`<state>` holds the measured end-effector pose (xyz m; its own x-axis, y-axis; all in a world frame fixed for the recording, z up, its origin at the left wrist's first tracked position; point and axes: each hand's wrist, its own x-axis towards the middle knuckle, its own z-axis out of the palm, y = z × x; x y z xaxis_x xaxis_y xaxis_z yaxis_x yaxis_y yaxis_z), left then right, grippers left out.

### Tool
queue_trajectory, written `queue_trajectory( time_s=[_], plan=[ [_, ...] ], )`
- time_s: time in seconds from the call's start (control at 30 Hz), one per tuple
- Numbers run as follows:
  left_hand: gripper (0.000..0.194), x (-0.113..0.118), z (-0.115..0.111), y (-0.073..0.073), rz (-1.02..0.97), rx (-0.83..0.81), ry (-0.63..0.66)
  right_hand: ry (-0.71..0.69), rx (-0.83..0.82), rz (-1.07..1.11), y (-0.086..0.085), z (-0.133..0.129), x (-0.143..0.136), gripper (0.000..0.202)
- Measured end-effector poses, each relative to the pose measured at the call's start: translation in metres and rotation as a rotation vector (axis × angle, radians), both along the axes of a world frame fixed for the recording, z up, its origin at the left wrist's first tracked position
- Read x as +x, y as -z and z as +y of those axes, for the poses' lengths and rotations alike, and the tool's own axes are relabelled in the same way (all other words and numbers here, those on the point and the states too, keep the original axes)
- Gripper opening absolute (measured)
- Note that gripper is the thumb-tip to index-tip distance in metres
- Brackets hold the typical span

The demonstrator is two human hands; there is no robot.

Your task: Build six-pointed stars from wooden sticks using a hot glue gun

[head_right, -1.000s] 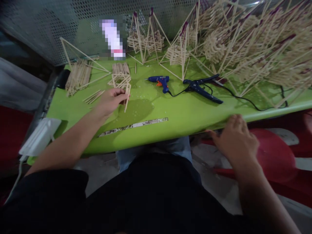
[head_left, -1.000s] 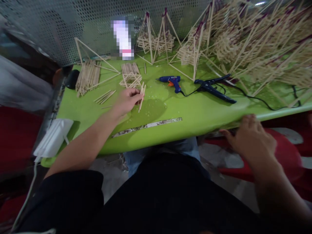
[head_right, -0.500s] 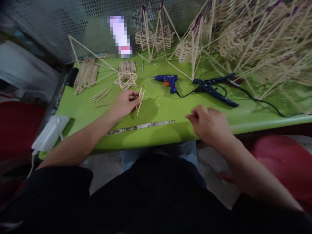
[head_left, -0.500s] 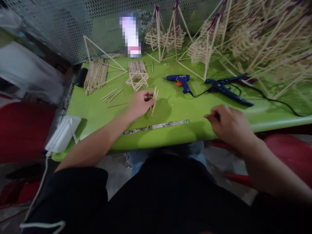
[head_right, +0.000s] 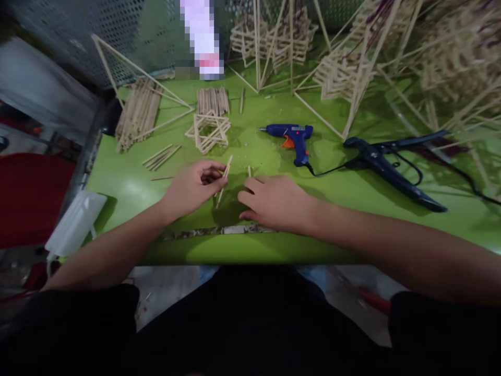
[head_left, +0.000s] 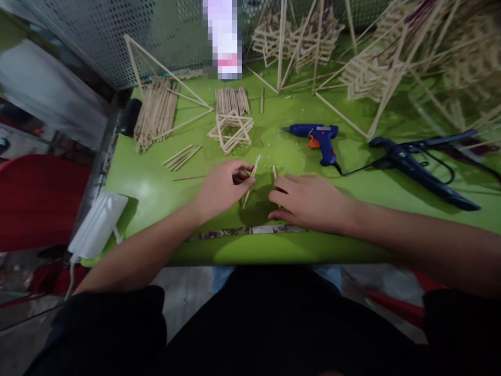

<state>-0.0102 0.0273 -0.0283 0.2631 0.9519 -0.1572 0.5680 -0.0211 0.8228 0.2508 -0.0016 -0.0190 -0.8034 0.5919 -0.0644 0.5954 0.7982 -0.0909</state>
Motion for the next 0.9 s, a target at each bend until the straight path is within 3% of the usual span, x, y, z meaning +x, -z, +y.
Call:
queue_trajectory(
  time_s=[0.23,0.37,0.57,0.83,0.9],
  plan=[
    [0.03,0.001,-0.005,-0.021,0.087,-0.093,0.044,0.182,-0.014,0.061,0.008,-0.008,0.009,0.026],
    [0.03,-0.003,-0.008,-0.027,0.117,-0.063,0.092,0.217,-0.034,0.109,0.008,-0.013,0.02,0.043],
    [0.032,-0.008,-0.005,-0.025,0.347,0.083,0.213,0.352,-0.008,0.032,0.002,-0.007,0.028,0.029],
    [0.035,-0.007,-0.006,-0.018,0.486,0.084,0.288,0.422,0.053,0.042,-0.001,0.002,0.023,0.013],
    [0.034,-0.007,-0.009,-0.015,0.5,0.112,0.303,0.402,0.074,0.071,-0.002,0.003,0.023,0.019]
  ],
)
